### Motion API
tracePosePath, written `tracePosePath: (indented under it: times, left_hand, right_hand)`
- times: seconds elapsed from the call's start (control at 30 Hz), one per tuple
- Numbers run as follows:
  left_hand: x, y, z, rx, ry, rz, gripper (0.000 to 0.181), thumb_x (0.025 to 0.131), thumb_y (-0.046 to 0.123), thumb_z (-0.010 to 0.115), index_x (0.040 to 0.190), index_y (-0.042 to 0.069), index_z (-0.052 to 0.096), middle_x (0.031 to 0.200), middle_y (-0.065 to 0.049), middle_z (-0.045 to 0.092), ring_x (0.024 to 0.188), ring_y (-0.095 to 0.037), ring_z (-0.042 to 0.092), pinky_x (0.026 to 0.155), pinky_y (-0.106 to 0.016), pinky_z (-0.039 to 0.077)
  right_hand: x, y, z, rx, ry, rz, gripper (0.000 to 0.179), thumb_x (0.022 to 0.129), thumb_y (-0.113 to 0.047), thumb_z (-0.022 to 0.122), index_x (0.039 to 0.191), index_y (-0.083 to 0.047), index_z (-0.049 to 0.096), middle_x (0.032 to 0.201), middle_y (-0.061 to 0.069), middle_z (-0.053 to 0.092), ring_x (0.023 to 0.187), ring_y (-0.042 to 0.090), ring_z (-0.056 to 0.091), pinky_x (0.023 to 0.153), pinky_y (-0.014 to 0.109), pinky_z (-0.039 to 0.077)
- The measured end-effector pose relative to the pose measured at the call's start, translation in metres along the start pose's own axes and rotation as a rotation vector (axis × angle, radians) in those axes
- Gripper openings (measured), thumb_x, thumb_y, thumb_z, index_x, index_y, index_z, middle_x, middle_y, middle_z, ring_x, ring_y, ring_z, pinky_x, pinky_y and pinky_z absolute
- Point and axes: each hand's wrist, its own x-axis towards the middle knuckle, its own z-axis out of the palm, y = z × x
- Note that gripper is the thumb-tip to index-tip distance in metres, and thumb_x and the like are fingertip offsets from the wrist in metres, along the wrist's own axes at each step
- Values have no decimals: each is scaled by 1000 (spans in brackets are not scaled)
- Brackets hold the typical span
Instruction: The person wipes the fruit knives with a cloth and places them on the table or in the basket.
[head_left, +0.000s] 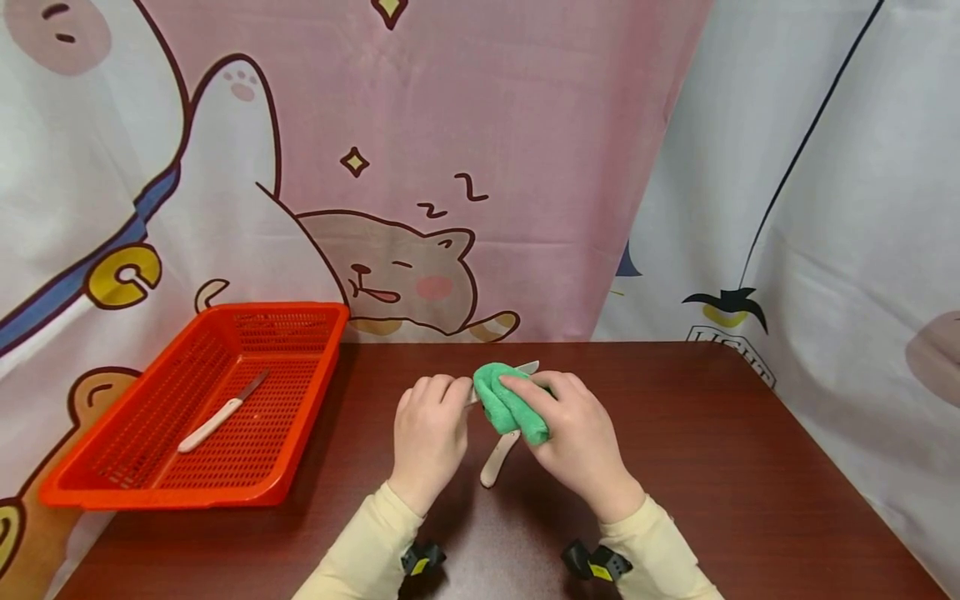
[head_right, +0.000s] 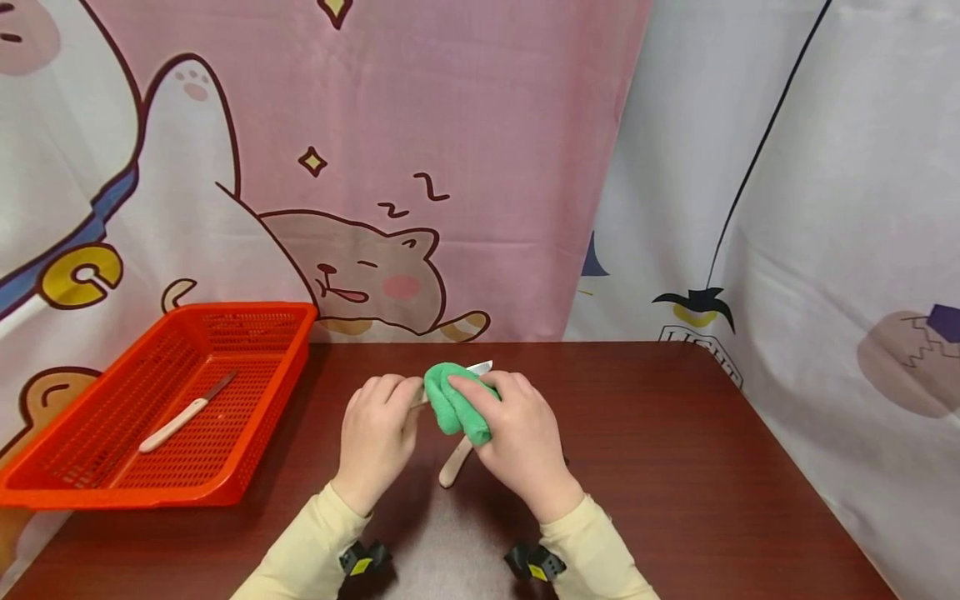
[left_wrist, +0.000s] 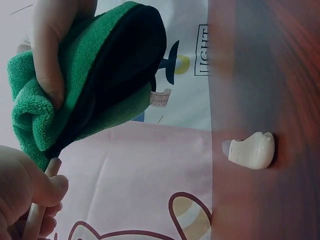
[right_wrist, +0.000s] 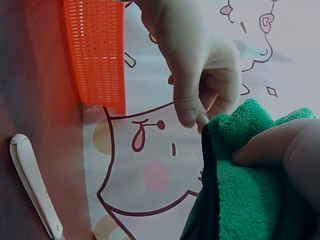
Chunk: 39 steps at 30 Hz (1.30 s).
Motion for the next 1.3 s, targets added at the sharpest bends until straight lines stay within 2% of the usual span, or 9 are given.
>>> tracePosePath:
  times: [0.23, 0.5, 0.9, 1.13, 1.3]
  left_hand:
    - [1, 2, 1, -14, 10, 8, 15, 86, 7, 74, 99, 6, 67, 86, -7, 62, 76, -27, 58, 59, -38, 45]
    - [0, 1, 1, -31, 28, 13, 17, 84, 5, 76, 98, 6, 67, 86, -7, 61, 76, -27, 58, 59, -39, 45]
    - [2, 2, -2, -45, 31, -9, 14, 89, 14, 72, 100, 7, 68, 87, -7, 62, 77, -26, 58, 60, -38, 45]
    - [3, 2, -4, -58, 36, -15, 13, 90, 12, 72, 101, 7, 68, 87, -7, 62, 77, -26, 58, 60, -39, 45]
    - [4, 2, -5, -68, 31, -21, 16, 87, 10, 74, 101, 7, 67, 87, -8, 62, 77, -26, 58, 61, -38, 46]
  right_hand:
    - [0, 0, 0, -11, 7, 2, 65, 65, 6, 77, 125, -19, 69, 104, 11, 63, 95, 29, 61, 73, 41, 53]
    - [0, 1, 0, -19, 5, 6, 63, 65, 4, 80, 123, -19, 70, 103, 10, 63, 93, 29, 61, 72, 40, 53]
    - [0, 14, -11, -67, 2, 84, 65, 64, 8, 77, 123, -19, 69, 102, 10, 63, 89, 30, 59, 67, 42, 52]
    - [0, 24, -19, -78, 37, 116, 67, 63, 13, 72, 123, -18, 70, 102, 9, 63, 90, 31, 59, 66, 44, 51]
    - [0, 26, -22, -80, 54, 126, 68, 62, 14, 74, 122, -18, 70, 102, 9, 64, 90, 32, 59, 67, 45, 51]
